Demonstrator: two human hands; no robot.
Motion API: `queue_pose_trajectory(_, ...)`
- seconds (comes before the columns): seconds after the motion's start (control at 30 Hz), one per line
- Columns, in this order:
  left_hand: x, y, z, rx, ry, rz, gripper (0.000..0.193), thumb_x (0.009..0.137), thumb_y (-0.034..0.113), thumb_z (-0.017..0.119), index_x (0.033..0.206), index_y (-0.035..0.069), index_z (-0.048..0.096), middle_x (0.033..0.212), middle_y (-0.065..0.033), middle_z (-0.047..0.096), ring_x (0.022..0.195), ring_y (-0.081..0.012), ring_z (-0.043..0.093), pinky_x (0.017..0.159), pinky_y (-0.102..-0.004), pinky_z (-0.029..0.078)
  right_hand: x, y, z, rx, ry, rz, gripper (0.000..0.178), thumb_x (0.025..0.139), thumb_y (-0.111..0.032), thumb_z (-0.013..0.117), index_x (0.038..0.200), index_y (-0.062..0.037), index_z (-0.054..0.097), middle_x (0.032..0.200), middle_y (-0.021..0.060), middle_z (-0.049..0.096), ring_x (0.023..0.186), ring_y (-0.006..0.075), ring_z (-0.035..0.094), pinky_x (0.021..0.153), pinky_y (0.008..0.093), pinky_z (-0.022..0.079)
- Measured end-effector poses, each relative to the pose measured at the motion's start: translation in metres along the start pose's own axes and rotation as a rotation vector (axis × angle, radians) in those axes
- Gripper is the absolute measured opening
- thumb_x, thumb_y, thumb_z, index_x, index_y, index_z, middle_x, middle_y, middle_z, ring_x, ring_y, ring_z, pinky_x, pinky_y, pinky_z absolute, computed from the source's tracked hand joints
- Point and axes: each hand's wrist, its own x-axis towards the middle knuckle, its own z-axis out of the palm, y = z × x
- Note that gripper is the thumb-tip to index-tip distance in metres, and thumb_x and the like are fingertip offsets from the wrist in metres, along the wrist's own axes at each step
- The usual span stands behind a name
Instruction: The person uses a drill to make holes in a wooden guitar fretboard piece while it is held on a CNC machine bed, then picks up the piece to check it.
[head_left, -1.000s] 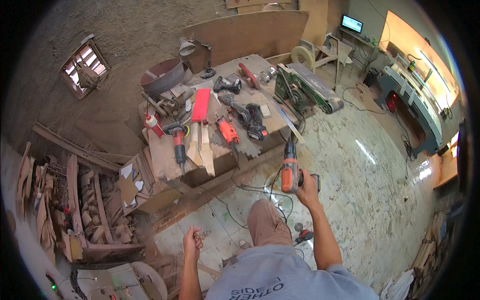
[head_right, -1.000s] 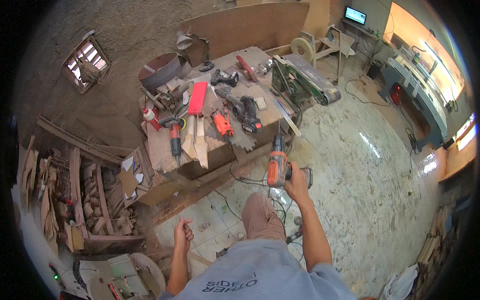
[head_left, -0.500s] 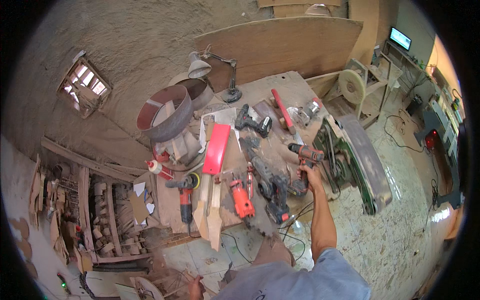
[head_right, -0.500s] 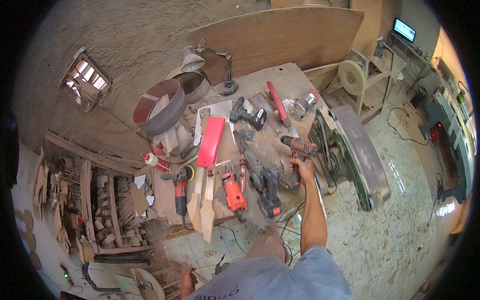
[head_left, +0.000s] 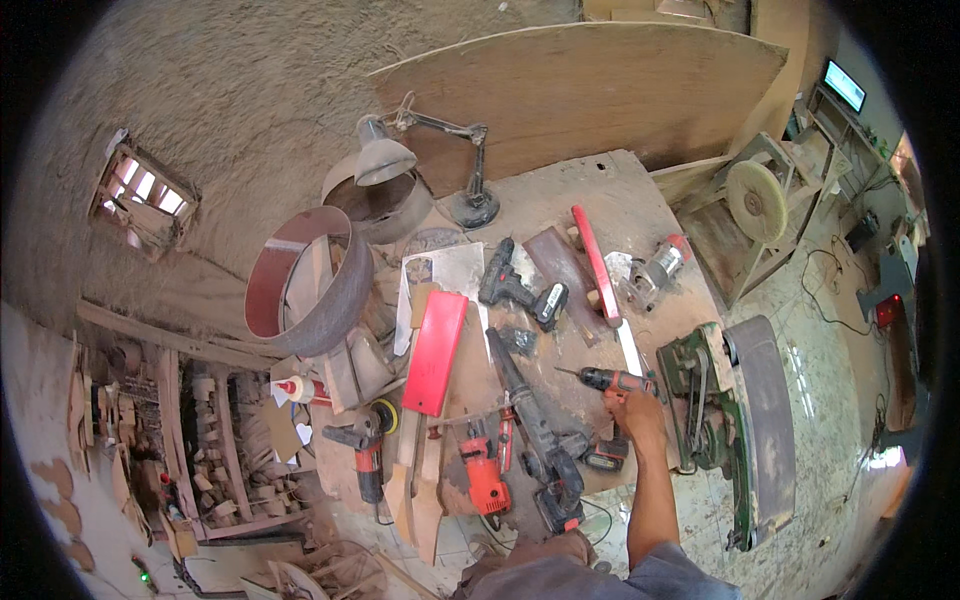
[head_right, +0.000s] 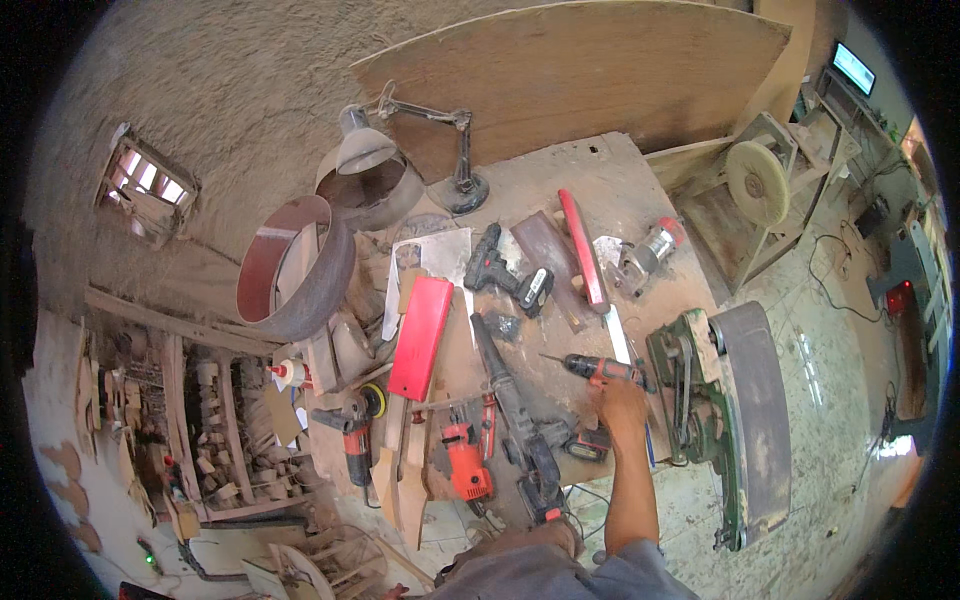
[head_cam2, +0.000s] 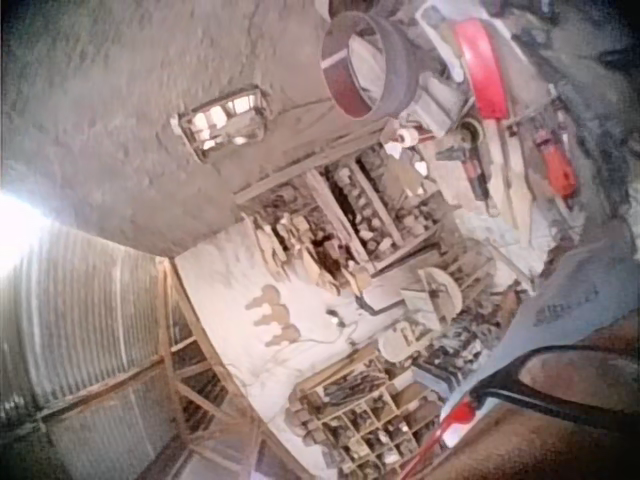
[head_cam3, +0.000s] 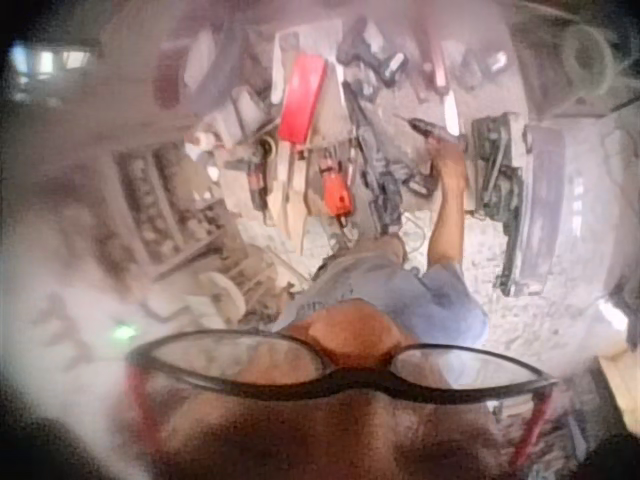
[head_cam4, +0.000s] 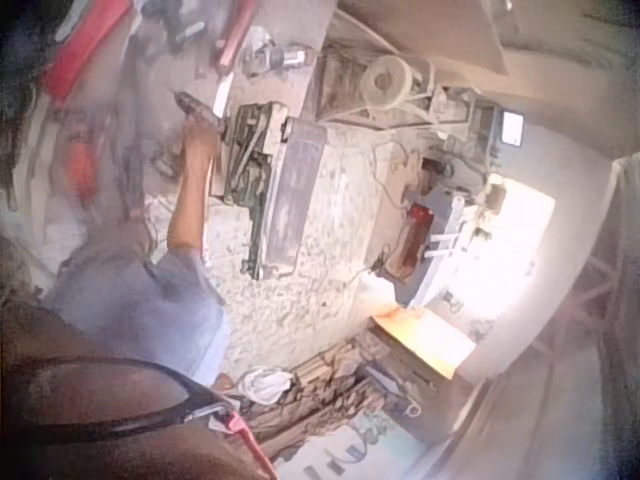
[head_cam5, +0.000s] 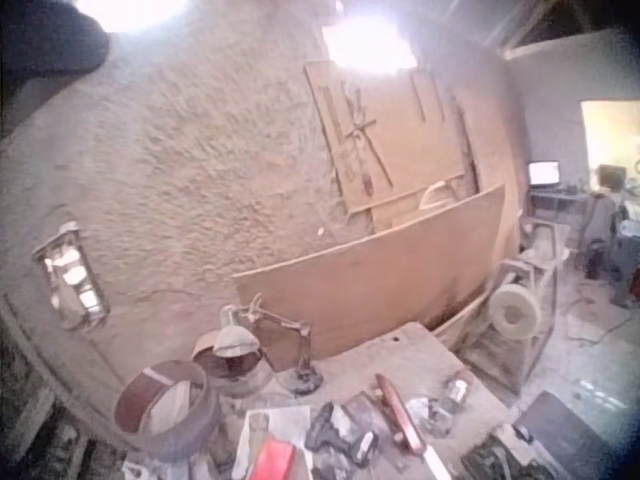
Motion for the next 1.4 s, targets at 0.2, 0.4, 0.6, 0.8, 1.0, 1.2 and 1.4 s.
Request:
queue_pose_trajectory(0.2,-0.011,0.03,0.002,0.026,0.008,0.028,0.038,0.096,0.038,0.061,0.11,0.003,0.064,0.076,-0.0107,0.054,0.063,-0.0148,0.05,0.059,-0.0304,0.04,0.146,-0.152,0.035,0.258,0.302,-0.566,0.063,0.076,-0.018,0.079,0.127,0.0063,0.05,0.116,0.0285,0.058,0.112,0.0438,0.057,0.092,0.0473,0.049)
queue_pose_trajectory(0.4,-0.006,0.051,0.007,0.026,-0.003,0.06,0.04,0.096,0.039,0.062,0.112,0.002,0.065,0.083,-0.0151,0.059,0.07,-0.0159,0.055,0.066,-0.0308,0.044,0.273,-0.192,0.119,-0.119,0.256,-0.383,0.079,0.069,-0.012,0.081,0.135,0.0058,0.04,0.127,0.0238,0.052,0.118,0.0404,0.056,0.094,0.0457,0.053)
queue_pose_trajectory(0.6,-0.009,0.028,0.007,-0.022,0.004,0.017,0.043,0.095,0.04,0.063,0.115,0.001,0.067,0.09,-0.0194,0.065,0.077,-0.0169,0.061,0.072,-0.0313,0.048,0.244,-0.203,0.084,0.039,0.18,-0.427,0.064,0.07,-0.008,0.074,0.125,0.0053,0.045,0.122,0.0246,0.053,0.108,0.0435,0.061,0.092,0.0465,0.054)
queue_pose_trajectory(0.8,-0.02,0.004,-0.002,-0.014,-0.018,0.14,0.046,0.095,0.04,0.064,0.117,0.0,0.069,0.097,-0.0237,0.071,0.084,-0.0179,0.066,0.078,-0.0317,0.052,0.129,-0.199,-0.011,0.639,0.137,-0.797,0.064,0.064,-0.003,0.077,0.124,-0.0009,0.056,0.115,0.0175,0.063,0.103,0.0323,0.064,0.088,0.0429,0.053)
queue_pose_trajectory(1.0,-0.093,0.199,0.071,-0.764,-0.416,0.634,0.04,0.099,0.043,0.054,0.123,0.011,0.055,0.079,0.0038,0.047,0.068,-0.0079,0.047,0.058,-0.0264,0.042,-0.012,-0.176,-0.026,1.132,-0.364,-0.701,0.036,0.081,-0.016,0.083,0.111,-0.005,0.067,0.089,0.0019,0.068,0.071,0.0116,0.064,0.062,0.0297,0.055)
queue_pose_trajectory(1.2,-0.155,0.266,0.077,-0.797,-1.105,1.044,0.093,0.087,0.079,0.04,0.155,0.018,0.022,0.107,-0.0015,0.051,0.089,-0.0131,0.05,0.081,-0.0291,0.043,-0.171,-0.184,0.021,1.346,-0.649,-0.676,0.03,0.083,-0.008,0.07,0.111,0.0001,0.063,0.086,0.0073,0.068,0.065,0.0188,0.066,0.063,0.0319,0.056)
queue_pose_trajectory(1.4,-0.151,0.206,0.008,-0.964,-0.984,0.908,0.044,0.094,0.05,0.058,0.101,0.006,0.061,0.092,-0.004,0.06,0.088,-0.0154,0.06,0.084,-0.0328,0.049,-0.307,-0.207,0.099,1.312,-0.567,-0.608,0.026,0.086,-0.01,0.068,0.109,-0.0009,0.063,0.08,0.0075,0.064,0.064,0.0169,0.062,0.058,0.0319,0.052)
